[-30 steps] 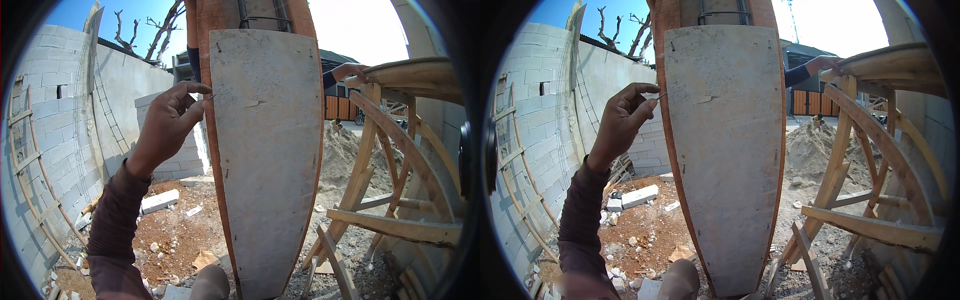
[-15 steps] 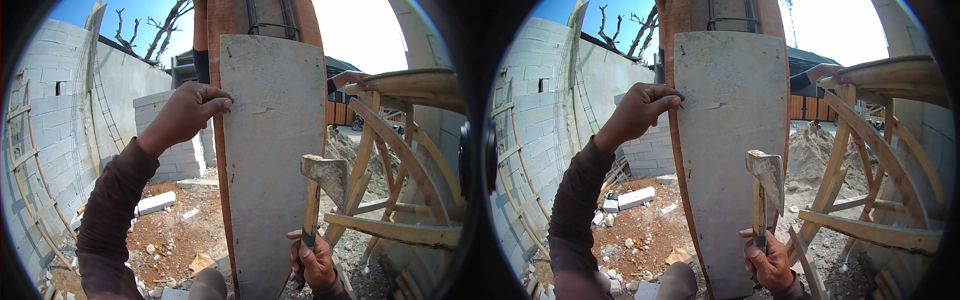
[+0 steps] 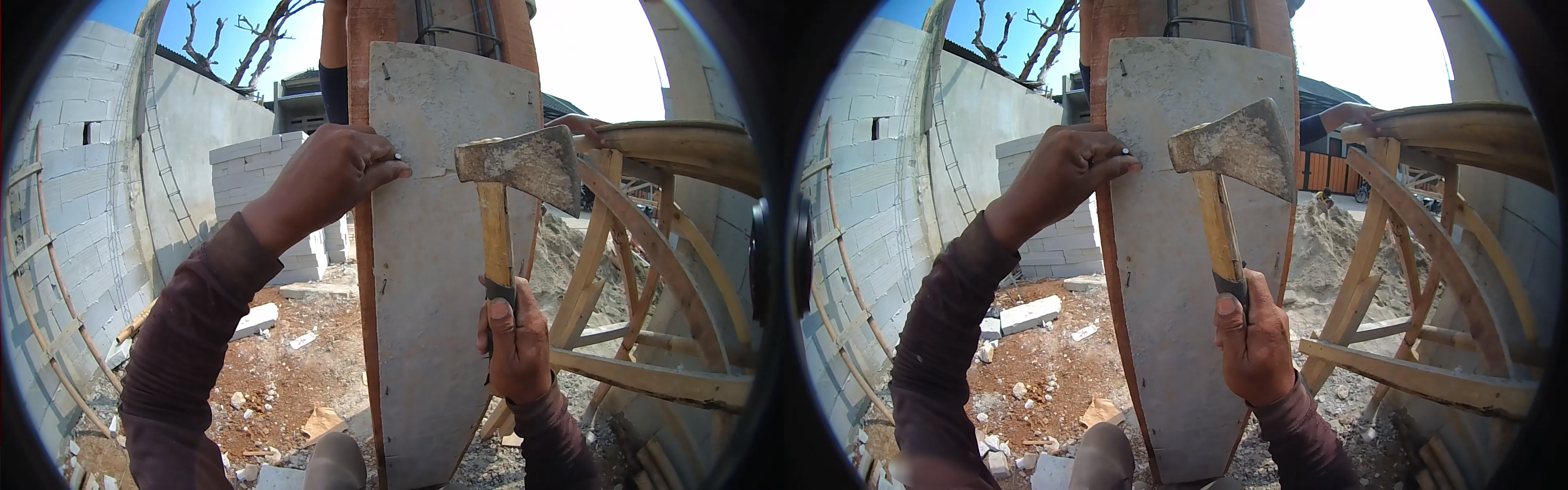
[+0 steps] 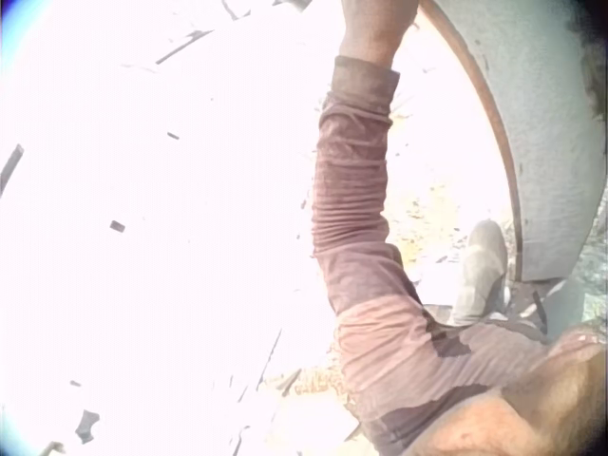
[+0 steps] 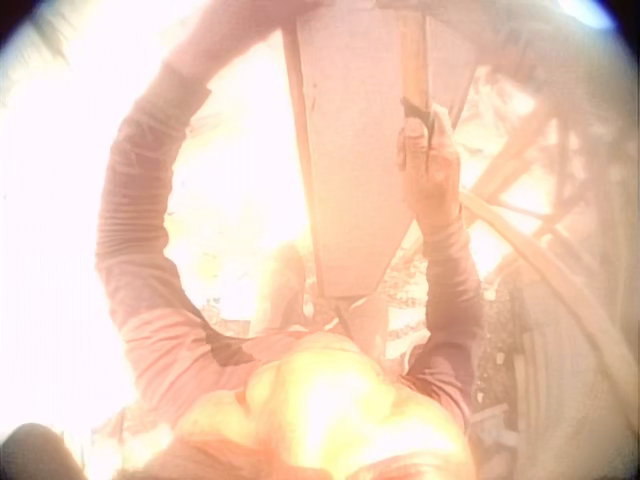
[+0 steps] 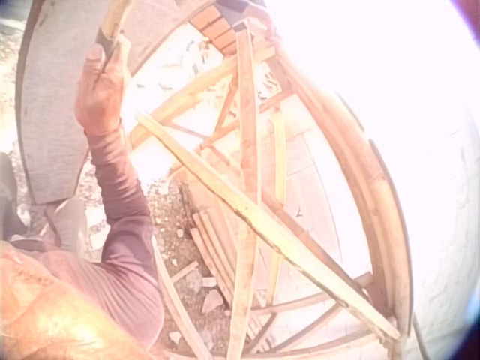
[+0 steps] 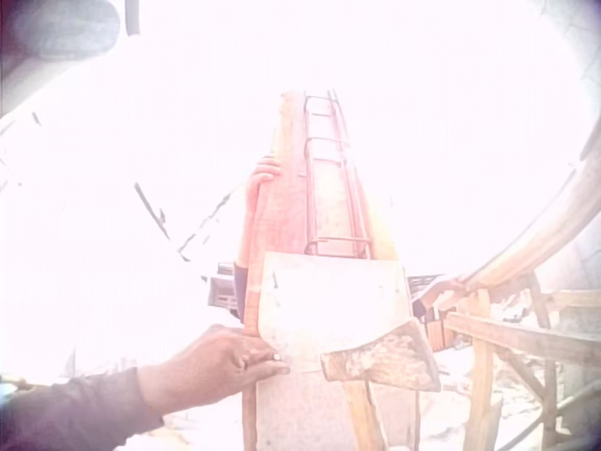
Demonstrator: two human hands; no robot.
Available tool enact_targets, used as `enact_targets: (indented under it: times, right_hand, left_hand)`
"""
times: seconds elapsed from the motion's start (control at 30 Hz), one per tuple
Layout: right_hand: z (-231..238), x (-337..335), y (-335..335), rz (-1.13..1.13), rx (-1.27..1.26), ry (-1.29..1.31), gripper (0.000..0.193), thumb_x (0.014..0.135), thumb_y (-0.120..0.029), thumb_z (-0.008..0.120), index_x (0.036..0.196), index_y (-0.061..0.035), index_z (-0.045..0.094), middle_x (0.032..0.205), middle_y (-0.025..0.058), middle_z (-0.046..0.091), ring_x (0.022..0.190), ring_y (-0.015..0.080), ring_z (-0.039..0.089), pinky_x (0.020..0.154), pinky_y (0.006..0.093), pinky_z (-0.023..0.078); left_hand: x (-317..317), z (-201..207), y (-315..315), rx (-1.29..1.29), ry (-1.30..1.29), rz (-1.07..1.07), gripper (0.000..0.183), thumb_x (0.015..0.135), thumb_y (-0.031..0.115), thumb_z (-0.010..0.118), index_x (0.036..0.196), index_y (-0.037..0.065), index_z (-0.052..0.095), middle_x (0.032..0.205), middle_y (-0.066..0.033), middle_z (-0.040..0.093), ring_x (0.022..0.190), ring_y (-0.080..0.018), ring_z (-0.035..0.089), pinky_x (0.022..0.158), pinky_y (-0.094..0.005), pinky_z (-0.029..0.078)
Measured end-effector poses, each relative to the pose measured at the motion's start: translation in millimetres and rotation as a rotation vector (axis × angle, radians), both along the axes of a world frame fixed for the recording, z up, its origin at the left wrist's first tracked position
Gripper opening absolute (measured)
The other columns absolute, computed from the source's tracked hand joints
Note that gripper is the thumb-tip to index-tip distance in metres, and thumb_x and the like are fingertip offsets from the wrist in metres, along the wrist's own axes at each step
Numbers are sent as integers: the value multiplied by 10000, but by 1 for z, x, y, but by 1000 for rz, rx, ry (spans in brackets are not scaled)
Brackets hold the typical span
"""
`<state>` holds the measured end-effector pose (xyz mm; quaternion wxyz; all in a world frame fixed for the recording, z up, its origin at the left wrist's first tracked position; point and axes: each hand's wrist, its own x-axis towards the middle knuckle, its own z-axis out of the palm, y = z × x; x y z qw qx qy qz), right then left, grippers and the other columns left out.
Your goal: The person secures a wooden board to a concrete pillar by driving nails into the side of the board using a hatchet. The person reaches into a bucket for nails, positions them by hand, and hammers them into the wood.
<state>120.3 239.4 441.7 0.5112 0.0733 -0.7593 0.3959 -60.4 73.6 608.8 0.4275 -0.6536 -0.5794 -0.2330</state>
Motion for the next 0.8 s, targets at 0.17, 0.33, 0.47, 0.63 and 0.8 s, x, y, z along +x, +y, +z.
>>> enact_targets:
  times: [0.17, 0.33, 0.47, 0.63, 0.8]
  right_hand:
    - [7, -9, -4, -24, 55, -11, 348, 1034, -265, 413, 1216, 24, 474, 654, -8, 499, 532, 49, 471, 483, 211, 388]
    - [10, -19, -3, -91, 175, 41, 344, 1027, -261, 426, 1226, 15, 476, 660, 4, 529, 527, 52, 501, 472, 218, 406]
    - [17, -18, -5, -132, 189, 39, 353, 1007, -248, 479, 1214, 38, 476, 655, 52, 535, 546, 109, 531, 504, 262, 430]
    - [25, -15, -10, -176, 218, 77, 344, 984, -195, 531, 1204, 63, 477, 697, 130, 572, 581, 189, 578, 540, 324, 455]
    - [31, -16, -13, -303, 336, 224, 378, 967, -177, 554, 1236, 75, 473, 777, 185, 633, 681, 255, 668, 609, 337, 508]
  left_hand:
    - [-6, -2, 2, 42, 40, -60, 153, 863, 128, 694, 860, -24, 708, 728, -94, 644, 562, -160, 584, 523, -297, 467]
    - [-11, -6, 2, 98, 70, -95, 132, 850, 102, 702, 856, -30, 704, 746, -95, 655, 583, -167, 615, 524, -298, 489]
    - [-12, -7, 3, 125, 80, -111, 125, 846, 97, 706, 852, -28, 705, 753, -98, 658, 601, -169, 628, 525, -300, 503]
    - [-15, -8, 2, 105, 95, -113, 120, 844, 99, 708, 861, -20, 713, 758, -103, 661, 600, -176, 627, 530, -301, 507]
    - [-15, -7, 2, 100, 104, -109, 114, 841, 96, 707, 867, -14, 718, 770, -108, 662, 614, -187, 633, 553, -303, 518]
